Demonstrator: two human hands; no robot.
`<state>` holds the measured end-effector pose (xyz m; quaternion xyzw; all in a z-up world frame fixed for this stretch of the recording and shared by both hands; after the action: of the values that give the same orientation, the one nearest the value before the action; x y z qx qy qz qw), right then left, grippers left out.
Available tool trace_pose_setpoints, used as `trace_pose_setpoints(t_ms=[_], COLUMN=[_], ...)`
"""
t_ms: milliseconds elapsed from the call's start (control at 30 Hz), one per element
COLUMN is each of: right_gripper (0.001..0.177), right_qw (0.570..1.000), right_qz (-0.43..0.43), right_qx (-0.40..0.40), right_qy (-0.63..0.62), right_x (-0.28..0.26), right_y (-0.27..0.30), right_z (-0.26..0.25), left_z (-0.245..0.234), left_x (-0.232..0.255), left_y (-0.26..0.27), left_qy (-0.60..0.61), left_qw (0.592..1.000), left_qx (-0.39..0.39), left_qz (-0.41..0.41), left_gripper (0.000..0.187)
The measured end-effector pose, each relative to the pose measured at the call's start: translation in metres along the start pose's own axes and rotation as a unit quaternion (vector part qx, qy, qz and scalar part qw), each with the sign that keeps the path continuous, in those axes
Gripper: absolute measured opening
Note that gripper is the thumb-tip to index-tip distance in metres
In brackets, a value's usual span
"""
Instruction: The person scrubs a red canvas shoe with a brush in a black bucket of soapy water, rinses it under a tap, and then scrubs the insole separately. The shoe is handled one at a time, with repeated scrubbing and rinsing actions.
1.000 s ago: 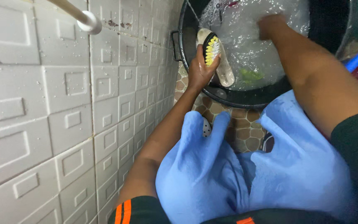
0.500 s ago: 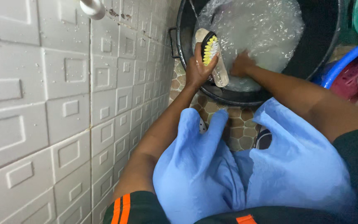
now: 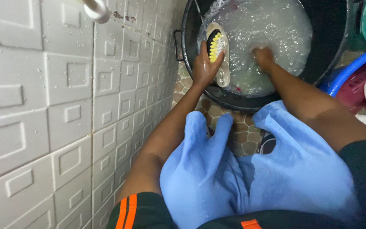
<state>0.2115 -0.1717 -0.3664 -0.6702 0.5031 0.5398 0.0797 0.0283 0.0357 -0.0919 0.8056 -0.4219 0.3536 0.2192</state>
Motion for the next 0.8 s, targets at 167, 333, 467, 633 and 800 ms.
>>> trace_pose_setpoints(t_ms=[167,333,467,633,800], right_gripper=[0.029,0.028,0.029,0.01,0.011], right_qw=[0.846,0.647,0.822,0.857,0.916], right_qz=[0.122,0.028,-0.304,-0.51,-0.39], right_qx=[0.013,-0.268,-0.287,0.04,-0.023], right_qy=[-0.518,-0.713,-0.387,0.061,-0.091], right_x=[0.026,-0.112,-0.28,-0.379,-0.358], right_y=[0.002,0.014,0.086,0.137,0.123], right_z=[-0.034,-0.014,-0.053,-0.082,-0.089], left_z=[0.08,0.117,0.112,0.103,0.096], left_x=[-0.064,-0.067,-0.028,0.022,0.05], left_y=[-0.005,-0.005,-0.028,-0.046,-0.048], left_qy=[0.381,0.547,0.535,0.506,0.505], left_qw=[0.909,0.792,0.809,0.844,0.857], left_qx=[-0.078,-0.117,-0.129,-0.102,-0.08], left_qz=[-0.148,-0.245,-0.206,-0.147,-0.065], left_gripper=[0.058,0.049,0.05,0.053,0.054])
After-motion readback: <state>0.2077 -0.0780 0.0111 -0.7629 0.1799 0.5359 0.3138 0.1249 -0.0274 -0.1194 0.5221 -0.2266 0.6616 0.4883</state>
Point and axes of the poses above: each hand's wrist, its own y-axis away from the middle knuckle, its own z-axis out of the palm, x = y × z, the point moved 10 cm from there along -y, towards the middle knuckle, and after that the axes turned 6 degrees about -x, right-handed, at the moved point
